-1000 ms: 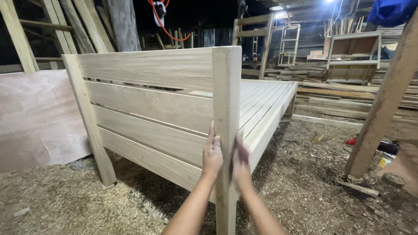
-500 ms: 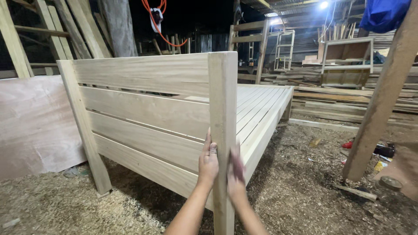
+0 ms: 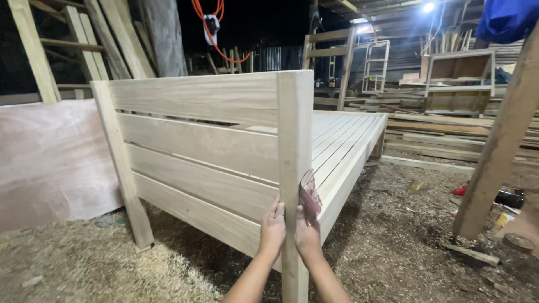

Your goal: The person sands a wooden bed frame, first working on the headboard posts and rails with a sanding block, then sanding the lower legs and side rails, and finally wiping the sanded surfaces with a cloth. The frame rests on the workshop floor while the person moves around it sanding different parts.

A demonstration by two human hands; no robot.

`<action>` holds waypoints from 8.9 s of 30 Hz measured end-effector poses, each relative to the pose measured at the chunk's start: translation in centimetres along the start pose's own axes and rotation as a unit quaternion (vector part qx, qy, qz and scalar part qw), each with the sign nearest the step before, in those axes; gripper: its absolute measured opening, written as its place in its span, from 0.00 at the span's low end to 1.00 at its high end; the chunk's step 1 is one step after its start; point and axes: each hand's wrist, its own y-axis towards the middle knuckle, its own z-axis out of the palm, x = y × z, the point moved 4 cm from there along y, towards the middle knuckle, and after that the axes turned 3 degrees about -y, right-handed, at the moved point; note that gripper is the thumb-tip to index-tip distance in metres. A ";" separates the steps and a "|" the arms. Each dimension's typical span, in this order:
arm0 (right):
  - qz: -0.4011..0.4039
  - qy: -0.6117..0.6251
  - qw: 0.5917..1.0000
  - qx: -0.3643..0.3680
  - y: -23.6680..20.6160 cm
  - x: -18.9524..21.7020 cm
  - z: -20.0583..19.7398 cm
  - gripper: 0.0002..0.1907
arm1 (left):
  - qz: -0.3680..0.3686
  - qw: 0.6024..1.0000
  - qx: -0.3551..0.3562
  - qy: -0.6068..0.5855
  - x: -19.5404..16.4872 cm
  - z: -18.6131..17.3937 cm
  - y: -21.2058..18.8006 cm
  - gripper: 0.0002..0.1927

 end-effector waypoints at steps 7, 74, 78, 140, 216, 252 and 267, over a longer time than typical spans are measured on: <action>0.178 0.116 0.977 0.004 -7.3 -2.6 0.4 0.28 | 0.034 0.998 -0.017 0.051 -0.4 0.3 0.1 0.25; -0.257 -0.240 0.935 -0.056 20.5 11.3 -1.5 0.21 | -0.021 0.998 0.045 0.042 -1.6 -0.9 -1.4 0.20; -0.258 -0.178 0.949 -0.042 22.3 13.9 -2.3 0.23 | -0.121 0.983 0.049 0.126 -2.2 -1.8 -1.4 0.18; 0.020 0.218 0.958 0.185 18.2 4.0 -2.4 0.39 | 0.442 0.888 -0.006 0.130 -21.0 7.2 8.5 0.29; -0.058 0.120 0.977 0.168 11.2 6.5 -4.3 0.39 | 0.493 0.819 0.068 0.285 -18.9 4.7 4.6 0.30; 0.090 0.309 0.916 0.239 10.5 4.7 -1.9 0.43 | 0.511 0.770 -0.013 0.381 -19.6 6.4 6.8 0.45; 0.012 0.155 0.967 0.203 10.4 5.6 -3.7 0.38 | 0.456 0.823 0.051 0.334 -20.3 5.3 8.9 0.28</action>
